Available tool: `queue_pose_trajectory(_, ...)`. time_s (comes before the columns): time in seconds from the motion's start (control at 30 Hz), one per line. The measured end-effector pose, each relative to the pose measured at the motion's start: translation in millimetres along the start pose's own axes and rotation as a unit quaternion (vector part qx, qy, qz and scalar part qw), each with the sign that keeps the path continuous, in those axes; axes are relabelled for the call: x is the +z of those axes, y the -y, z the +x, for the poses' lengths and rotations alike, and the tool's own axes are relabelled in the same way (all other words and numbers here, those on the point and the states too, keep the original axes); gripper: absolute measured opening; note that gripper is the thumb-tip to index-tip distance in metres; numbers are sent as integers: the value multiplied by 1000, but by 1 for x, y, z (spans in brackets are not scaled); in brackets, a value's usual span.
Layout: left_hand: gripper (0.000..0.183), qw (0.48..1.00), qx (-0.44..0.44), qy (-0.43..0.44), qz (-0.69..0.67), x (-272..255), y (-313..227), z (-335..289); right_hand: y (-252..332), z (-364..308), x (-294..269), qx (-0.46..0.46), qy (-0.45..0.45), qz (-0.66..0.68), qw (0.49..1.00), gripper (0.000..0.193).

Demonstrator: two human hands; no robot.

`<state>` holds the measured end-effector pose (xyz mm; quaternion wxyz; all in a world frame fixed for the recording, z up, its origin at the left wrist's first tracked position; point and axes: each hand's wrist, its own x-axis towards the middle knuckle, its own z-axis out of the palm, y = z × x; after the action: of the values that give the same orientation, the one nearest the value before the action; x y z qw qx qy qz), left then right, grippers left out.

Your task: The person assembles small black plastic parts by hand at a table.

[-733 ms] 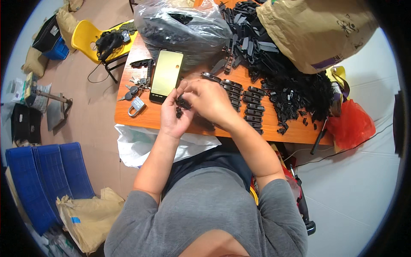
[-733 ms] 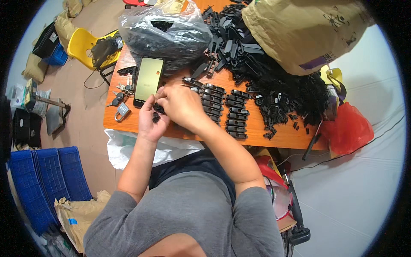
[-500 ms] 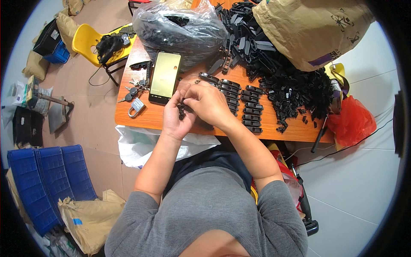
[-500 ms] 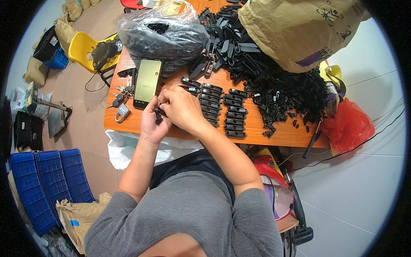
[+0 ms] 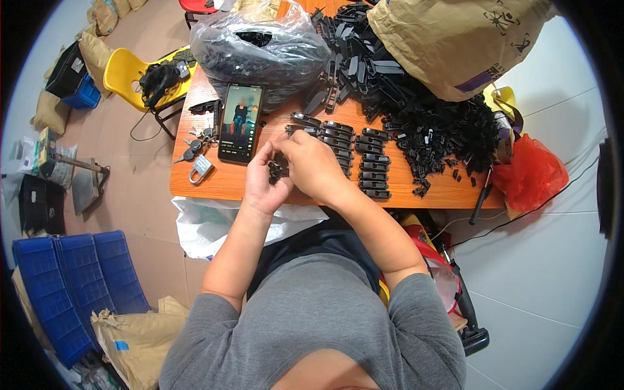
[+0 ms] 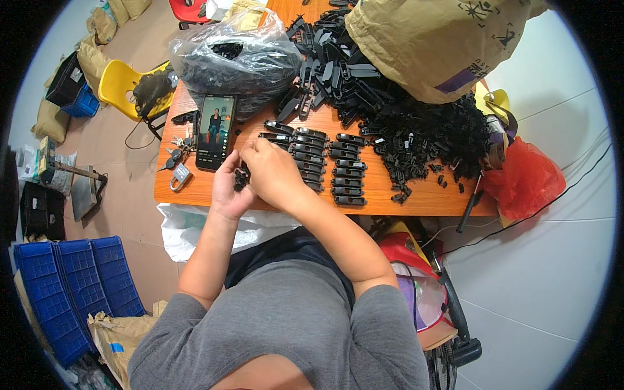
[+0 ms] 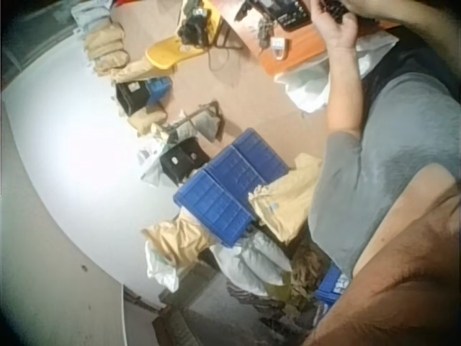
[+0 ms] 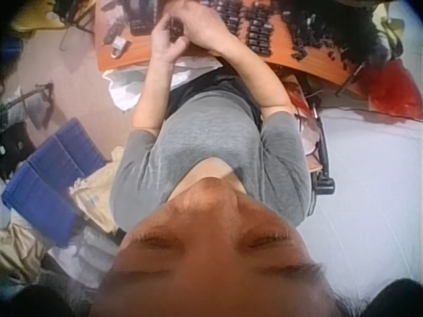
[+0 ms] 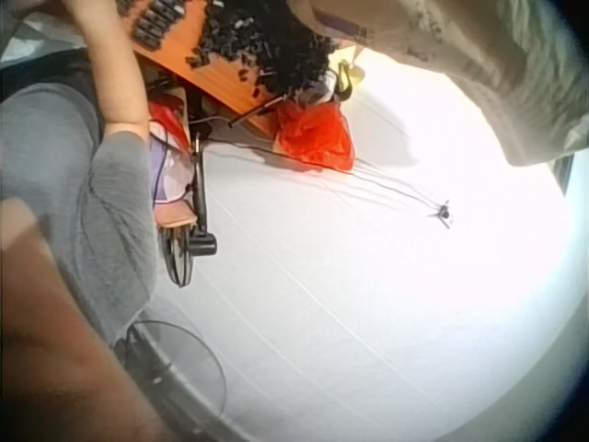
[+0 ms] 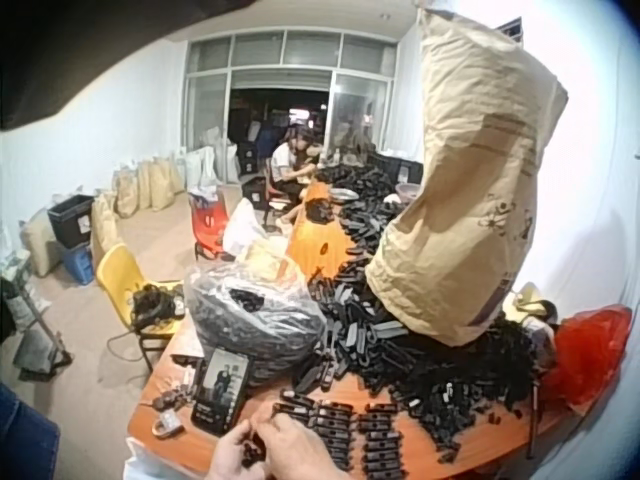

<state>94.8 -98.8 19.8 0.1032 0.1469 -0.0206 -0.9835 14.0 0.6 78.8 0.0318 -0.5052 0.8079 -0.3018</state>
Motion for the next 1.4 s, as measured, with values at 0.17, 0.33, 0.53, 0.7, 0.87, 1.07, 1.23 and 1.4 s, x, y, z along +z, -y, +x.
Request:
queue_pose_trajectory(0.17, 36, 998, 15, -53, 10, 5, 3, 0, -4, -5, -3, -47, -28, -50, 997, 19)
queue_pose_trajectory(0.33, 33, 998, -14, 49, -38, -11, 1, 8, -14, -6, -6, -84, -72, -43, 993, 19)
queue_pose_trajectory(0.53, 30, 998, 17, -60, -26, 1, 4, 9, -20, -2, -14, 21, -110, 172, 979, 15)
queue_pose_trajectory(0.7, 27, 997, 22, -45, -52, -10, -18, -3, -44, 4, 3, 101, -77, 265, 956, 10)
queue_pose_trajectory(0.87, 29, 992, 83, -93, -36, -22, -38, -20, -56, 14, 9, 275, -19, 328, 903, 11)
queue_pose_trajectory(1.07, 29, 989, 79, -103, -71, -35, -45, -26, -68, 30, 33, 357, -8, 266, 895, 13)
queue_pose_trajectory(1.23, 30, 990, 71, -102, -72, -38, -42, -25, -75, 50, 51, 372, -42, 233, 898, 12)
queue_pose_trajectory(1.4, 30, 990, 70, -96, -78, -40, -43, -24, -71, 55, 56, 341, -66, 157, 924, 12)
